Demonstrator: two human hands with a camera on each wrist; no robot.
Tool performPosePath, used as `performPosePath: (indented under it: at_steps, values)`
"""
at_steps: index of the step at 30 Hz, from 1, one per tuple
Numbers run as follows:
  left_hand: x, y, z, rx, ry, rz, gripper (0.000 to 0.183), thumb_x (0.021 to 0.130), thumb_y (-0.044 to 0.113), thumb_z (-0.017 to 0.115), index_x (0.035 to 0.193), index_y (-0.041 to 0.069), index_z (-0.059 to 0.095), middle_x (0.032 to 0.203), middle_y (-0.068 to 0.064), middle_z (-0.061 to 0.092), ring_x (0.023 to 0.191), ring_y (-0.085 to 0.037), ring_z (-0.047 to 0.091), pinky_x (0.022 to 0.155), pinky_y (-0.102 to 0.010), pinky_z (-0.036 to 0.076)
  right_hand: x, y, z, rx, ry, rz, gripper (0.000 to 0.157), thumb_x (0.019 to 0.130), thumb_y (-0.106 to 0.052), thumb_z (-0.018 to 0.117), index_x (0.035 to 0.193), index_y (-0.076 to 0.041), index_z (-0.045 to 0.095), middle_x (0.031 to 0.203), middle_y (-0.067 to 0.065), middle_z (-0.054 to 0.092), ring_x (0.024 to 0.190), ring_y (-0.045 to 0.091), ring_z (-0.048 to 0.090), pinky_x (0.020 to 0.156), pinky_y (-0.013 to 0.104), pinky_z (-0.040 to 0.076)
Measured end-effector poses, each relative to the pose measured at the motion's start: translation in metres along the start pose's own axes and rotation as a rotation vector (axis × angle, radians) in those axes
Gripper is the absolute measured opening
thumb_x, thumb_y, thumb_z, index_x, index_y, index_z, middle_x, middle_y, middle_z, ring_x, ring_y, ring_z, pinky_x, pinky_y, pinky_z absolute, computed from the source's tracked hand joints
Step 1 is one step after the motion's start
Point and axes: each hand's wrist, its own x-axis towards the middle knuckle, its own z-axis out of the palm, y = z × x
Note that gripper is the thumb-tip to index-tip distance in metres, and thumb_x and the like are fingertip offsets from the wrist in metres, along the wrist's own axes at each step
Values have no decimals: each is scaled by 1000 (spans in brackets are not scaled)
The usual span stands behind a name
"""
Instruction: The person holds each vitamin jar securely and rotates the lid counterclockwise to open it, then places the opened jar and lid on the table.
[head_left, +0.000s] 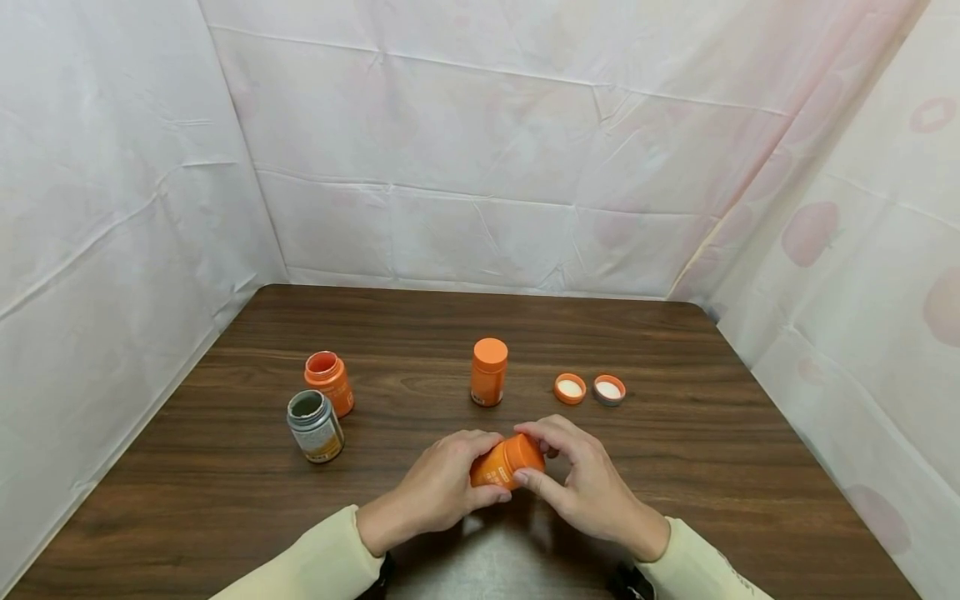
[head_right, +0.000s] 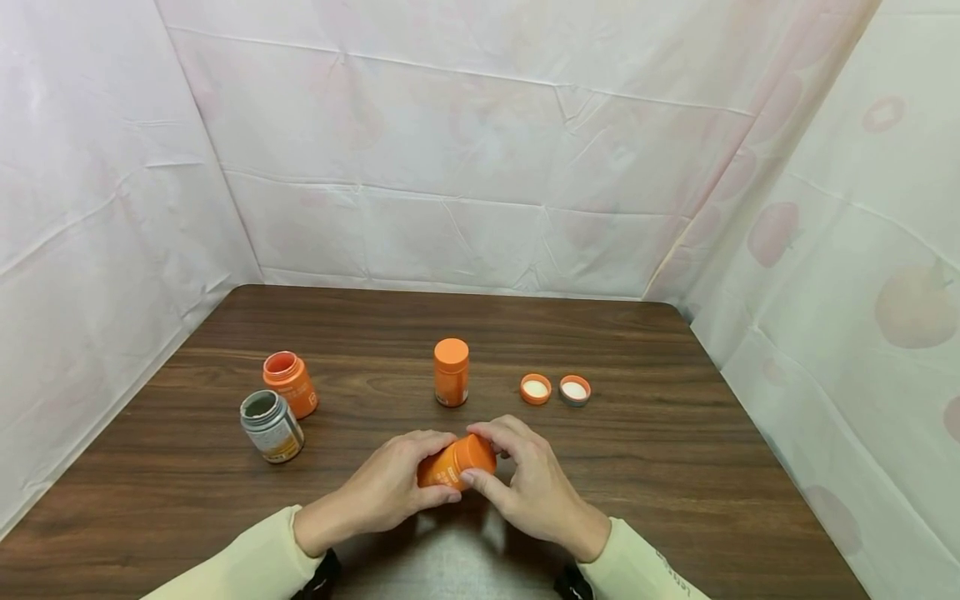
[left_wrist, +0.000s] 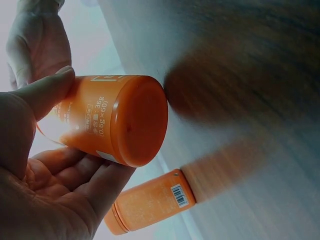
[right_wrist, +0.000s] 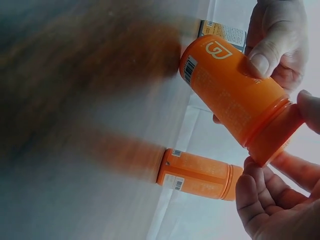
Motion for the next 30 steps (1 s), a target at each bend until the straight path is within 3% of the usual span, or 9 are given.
performPosePath:
  at_steps: [5, 13, 25, 30]
  values:
    - [1, -2, -1, -38, -16, 1, 43, 85, 28, 86, 122, 17, 68, 102, 10, 66, 82, -6, 56, 73, -27, 47, 2, -1, -3, 11, -24, -49, 48, 89, -19, 82, 133, -16, 64, 120, -3, 65, 99, 11, 63, 83, 31, 54]
    - [1, -1, -2, -42, -30, -15, 48, 85, 28, 87, 126, 15, 67, 108, 8, 67, 85, -6, 57, 77, -27, 49, 2, -4, -8, -25, -78, -87, 56, 85, -10, 84, 136, -18, 62, 131, -1, 60, 120, 17, 59, 101, 32, 47]
    - [2, -2, -3, -48, -33, -20, 48, 82, 25, 89, 124, 15, 69, 114, 7, 67, 91, -6, 59, 81, -29, 50, 4, -6, -12, -2, -105, -143, 68, 74, 10, 82, 133, -17, 64, 137, -2, 59, 127, 21, 55, 106, 28, 43]
    - [1, -4, -3, -57, -30, -12, 48, 82, 25, 89, 125, 16, 68, 115, 7, 67, 91, -6, 59, 80, -28, 50, 4, -7, -10, -26, -81, -146, 70, 77, -2, 87, 139, -19, 60, 138, -2, 58, 127, 20, 55, 104, 31, 45]
